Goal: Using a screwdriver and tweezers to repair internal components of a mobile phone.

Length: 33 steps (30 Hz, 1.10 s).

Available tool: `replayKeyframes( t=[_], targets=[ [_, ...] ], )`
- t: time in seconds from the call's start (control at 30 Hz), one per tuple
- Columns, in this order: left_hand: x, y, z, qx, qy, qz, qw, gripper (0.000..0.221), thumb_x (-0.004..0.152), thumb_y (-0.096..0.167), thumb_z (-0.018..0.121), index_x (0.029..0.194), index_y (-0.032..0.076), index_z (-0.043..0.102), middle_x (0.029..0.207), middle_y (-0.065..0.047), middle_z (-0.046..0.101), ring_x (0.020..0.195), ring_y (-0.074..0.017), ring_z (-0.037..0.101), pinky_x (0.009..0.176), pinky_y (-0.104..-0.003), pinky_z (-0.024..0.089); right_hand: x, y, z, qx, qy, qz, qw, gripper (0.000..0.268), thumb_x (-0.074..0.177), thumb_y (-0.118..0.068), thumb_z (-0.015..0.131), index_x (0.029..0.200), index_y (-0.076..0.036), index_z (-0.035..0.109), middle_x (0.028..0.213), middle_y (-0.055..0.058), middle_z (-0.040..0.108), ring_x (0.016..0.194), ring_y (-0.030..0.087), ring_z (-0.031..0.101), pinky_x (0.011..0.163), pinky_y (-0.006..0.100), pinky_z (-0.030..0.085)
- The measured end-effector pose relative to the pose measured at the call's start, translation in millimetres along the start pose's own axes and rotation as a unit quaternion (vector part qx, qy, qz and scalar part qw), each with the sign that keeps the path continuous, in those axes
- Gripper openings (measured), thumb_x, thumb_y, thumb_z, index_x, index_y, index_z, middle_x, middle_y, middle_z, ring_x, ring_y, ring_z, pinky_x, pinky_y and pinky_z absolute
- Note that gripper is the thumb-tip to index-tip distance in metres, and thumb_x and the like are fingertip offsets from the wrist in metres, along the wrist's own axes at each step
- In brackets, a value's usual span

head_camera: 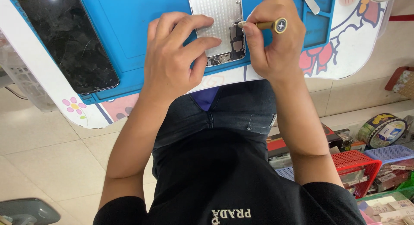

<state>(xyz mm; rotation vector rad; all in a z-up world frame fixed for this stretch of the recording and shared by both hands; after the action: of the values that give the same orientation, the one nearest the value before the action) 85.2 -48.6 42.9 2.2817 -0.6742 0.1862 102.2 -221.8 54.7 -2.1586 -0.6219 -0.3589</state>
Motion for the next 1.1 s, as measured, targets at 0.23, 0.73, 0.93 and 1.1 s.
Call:
replayKeyframes(
  t=[0.23, 0.73, 0.93, 1.1],
  targets=[
    [-5, -1, -1, -0.009, 0.011, 0.013, 1.0, 0.027, 0.085, 0.0, 0.072, 0.107, 0.016, 0.077, 0.131, 0.003, 0.064, 0.12, -0.0234, 0.055, 0.103, -0.038, 0.041, 37, -32, -26, -0.021, -0.124, 0.051, 0.991, 0.011, 0.104, 0.006, 0.078, 0.103, 0.001, 0.068, 0.101, 0.011, 0.072, 0.085, 0.018, 0.072, 0.073, 0.026, 0.054],
    [-8, 1, -3, -0.013, 0.034, 0.033, 0.999, 0.025, 0.086, -0.002, 0.072, 0.104, 0.015, 0.076, 0.133, 0.002, 0.063, 0.126, -0.0251, 0.054, 0.106, -0.042, 0.041, 46, -68, -9, -0.41, -0.167, -0.177, 0.879, 0.025, 0.103, -0.036, 0.065, 0.092, -0.014, 0.062, 0.078, -0.004, 0.058, 0.07, 0.011, 0.059, 0.071, 0.025, 0.044],
    [-9, 1, -5, -0.016, 0.036, 0.033, 0.999, 0.025, 0.085, -0.002, 0.071, 0.103, 0.014, 0.075, 0.133, 0.002, 0.064, 0.124, -0.0252, 0.054, 0.104, -0.041, 0.041, 44, -77, -9, -0.509, -0.161, -0.204, 0.821, 0.024, 0.106, -0.036, 0.069, 0.093, -0.017, 0.061, 0.078, -0.007, 0.058, 0.07, 0.007, 0.058, 0.069, 0.022, 0.042],
    [-9, 1, -4, -0.013, 0.041, 0.04, 0.998, 0.025, 0.084, -0.003, 0.07, 0.102, 0.014, 0.075, 0.132, 0.001, 0.064, 0.123, -0.0254, 0.054, 0.103, -0.041, 0.041, 31, -51, -14, -0.334, -0.224, -0.091, 0.911, 0.006, 0.101, -0.012, 0.068, 0.104, -0.01, 0.063, 0.093, -0.003, 0.068, 0.08, 0.009, 0.064, 0.075, 0.022, 0.047]
  ],
)
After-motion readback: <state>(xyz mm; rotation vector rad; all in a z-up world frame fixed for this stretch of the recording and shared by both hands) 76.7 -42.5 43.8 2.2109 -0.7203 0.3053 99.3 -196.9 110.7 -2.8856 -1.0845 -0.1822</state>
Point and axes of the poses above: each hand's wrist, its own x-axis towards the middle knuckle, its own z-axis out of the palm, y = z × x, the point moved 9 cm from there along x, towards the middle knuckle
